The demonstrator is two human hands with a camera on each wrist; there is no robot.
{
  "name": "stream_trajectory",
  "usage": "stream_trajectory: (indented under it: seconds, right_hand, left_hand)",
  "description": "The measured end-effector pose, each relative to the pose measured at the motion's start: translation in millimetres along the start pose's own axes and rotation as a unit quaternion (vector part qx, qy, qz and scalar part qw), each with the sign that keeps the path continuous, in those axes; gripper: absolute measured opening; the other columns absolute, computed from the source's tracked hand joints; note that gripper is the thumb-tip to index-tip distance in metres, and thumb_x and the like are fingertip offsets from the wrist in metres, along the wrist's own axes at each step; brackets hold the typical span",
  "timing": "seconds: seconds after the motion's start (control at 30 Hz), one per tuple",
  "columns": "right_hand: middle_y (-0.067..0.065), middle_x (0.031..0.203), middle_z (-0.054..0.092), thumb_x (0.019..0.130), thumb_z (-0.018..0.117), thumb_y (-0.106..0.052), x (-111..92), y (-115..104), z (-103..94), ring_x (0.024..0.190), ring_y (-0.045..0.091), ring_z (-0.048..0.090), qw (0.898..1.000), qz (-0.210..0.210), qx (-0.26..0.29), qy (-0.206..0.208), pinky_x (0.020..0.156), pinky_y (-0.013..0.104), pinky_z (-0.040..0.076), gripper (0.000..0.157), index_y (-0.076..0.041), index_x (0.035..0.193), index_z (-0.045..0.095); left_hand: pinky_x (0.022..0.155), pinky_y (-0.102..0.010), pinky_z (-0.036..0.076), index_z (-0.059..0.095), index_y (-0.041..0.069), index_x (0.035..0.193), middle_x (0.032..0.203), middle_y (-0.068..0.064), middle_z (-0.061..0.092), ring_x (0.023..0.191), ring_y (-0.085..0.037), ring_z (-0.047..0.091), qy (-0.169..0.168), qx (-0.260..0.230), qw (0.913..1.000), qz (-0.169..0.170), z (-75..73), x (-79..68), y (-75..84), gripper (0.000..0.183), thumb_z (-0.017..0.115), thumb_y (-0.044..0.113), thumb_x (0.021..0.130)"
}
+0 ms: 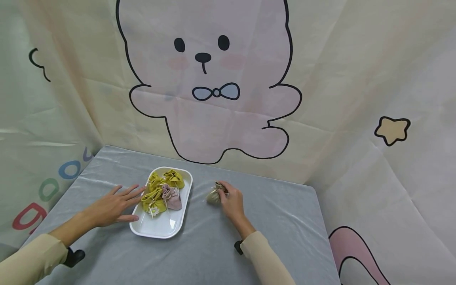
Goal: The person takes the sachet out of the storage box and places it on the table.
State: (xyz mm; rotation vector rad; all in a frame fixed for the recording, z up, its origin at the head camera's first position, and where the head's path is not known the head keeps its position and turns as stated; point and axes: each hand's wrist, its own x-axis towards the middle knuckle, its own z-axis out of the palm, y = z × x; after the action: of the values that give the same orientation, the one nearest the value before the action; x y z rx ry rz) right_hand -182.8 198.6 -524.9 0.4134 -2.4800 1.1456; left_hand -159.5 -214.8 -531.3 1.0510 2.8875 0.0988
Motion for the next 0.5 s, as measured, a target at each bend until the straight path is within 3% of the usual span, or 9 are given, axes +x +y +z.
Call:
stream_trajectory:
  seconds: [0.5]
  right_hand:
    - [0.013, 0.102, 0.074, 0.086, 0.074, 0.001, -3.2, 15.7, 9.2, 0.085, 0.025, 0.072, 0.999, 0.027, -0.033, -0.013, 0.074, 0.043, 0.057, 0.029, 0.001, 0.115, 0.07]
  left_hand:
    - [0.102, -0.071, 0.032, 0.058, 0.011, 0.141, 0.156, -0.012, 0.04, 0.142, -0.04, 0.037, 0.016, 0.004, 0.9999, 0.005, 2.3, -0.5, 0.5, 0.072, 0.06, 0.062, 0.09]
